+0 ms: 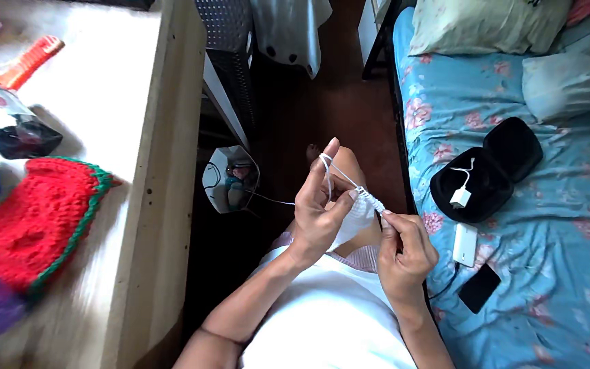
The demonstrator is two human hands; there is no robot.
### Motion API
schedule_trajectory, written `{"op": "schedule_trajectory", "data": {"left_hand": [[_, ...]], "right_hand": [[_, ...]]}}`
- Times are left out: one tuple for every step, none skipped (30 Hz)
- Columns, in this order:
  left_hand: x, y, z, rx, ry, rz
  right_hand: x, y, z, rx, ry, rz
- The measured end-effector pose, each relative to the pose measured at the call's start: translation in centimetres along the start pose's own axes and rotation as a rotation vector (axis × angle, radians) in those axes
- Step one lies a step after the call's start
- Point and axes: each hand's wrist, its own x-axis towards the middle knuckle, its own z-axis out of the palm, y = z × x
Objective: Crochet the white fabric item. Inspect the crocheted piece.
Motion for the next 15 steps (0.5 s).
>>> {"op": "schedule_trajectory", "data": {"left_hand": [[0.2, 0.3, -0.2, 0.000, -0.008, -0.044], [0.4, 0.5, -0.4, -0.010, -0.017, -0.079], [0.5, 0.7, -0.7, -0.020, -0.026, -0.113], [0.7, 0.8, -0.9, -0.029, -0.033, -0.147], [0.9, 0.9, -1.2, -0.036, -0.048, -0.181], [1.1, 1.0, -1.6, -0.042, -0.063, -0.215], [1.2, 1.1, -1.9, -0.053, -0.078, -0.256], [1.4, 1.1, -2.3, -0.062, -0.097, -0.294], [1.5, 1.1, -2.6, -0.073, -0.115, -0.324], [1.7, 1.1, -2.8, -0.088, -0.133, -0.345], [1.7, 1.2, -3.0, -0.105, -0.145, -0.366], [1.8, 1.2, -3.2, -0.124, -0.156, -0.383], [1.8, 1.2, -3.3, -0.141, -0.166, -0.401], [1.9, 1.3, -3.4, -0.153, -0.179, -0.416], [1.9, 1.3, -3.6, -0.166, -0.195, -0.434]], "right_hand": [[0.0, 0.1, -0.1, -0.017, -0.007, -0.022], [0.1, 0.2, -0.2, -0.026, -0.014, -0.041], [0.1, 0.2, -0.3, -0.029, -0.018, -0.058], [0.1, 0.3, -0.4, -0.029, -0.026, -0.070], [0.2, 0.4, -0.4, -0.024, -0.038, -0.077], [0.2, 0.5, -0.5, -0.017, -0.049, -0.083], [0.2, 0.5, -0.5, -0.012, -0.058, -0.091], [0.2, 0.6, -0.5, -0.011, -0.063, -0.100], [0.2, 0.6, -0.5, -0.011, -0.065, -0.110], [0.2, 0.6, -0.5, -0.009, -0.069, -0.118], [0.2, 0.6, -0.6, -0.007, -0.072, -0.125], [0.2, 0.7, -0.6, -0.003, -0.077, -0.131], [0.2, 0.7, -0.6, 0.003, -0.080, -0.137], [0.2, 0.7, -0.6, 0.011, -0.082, -0.142], [0.2, 0.7, -0.7, 0.019, -0.084, -0.149]]}}
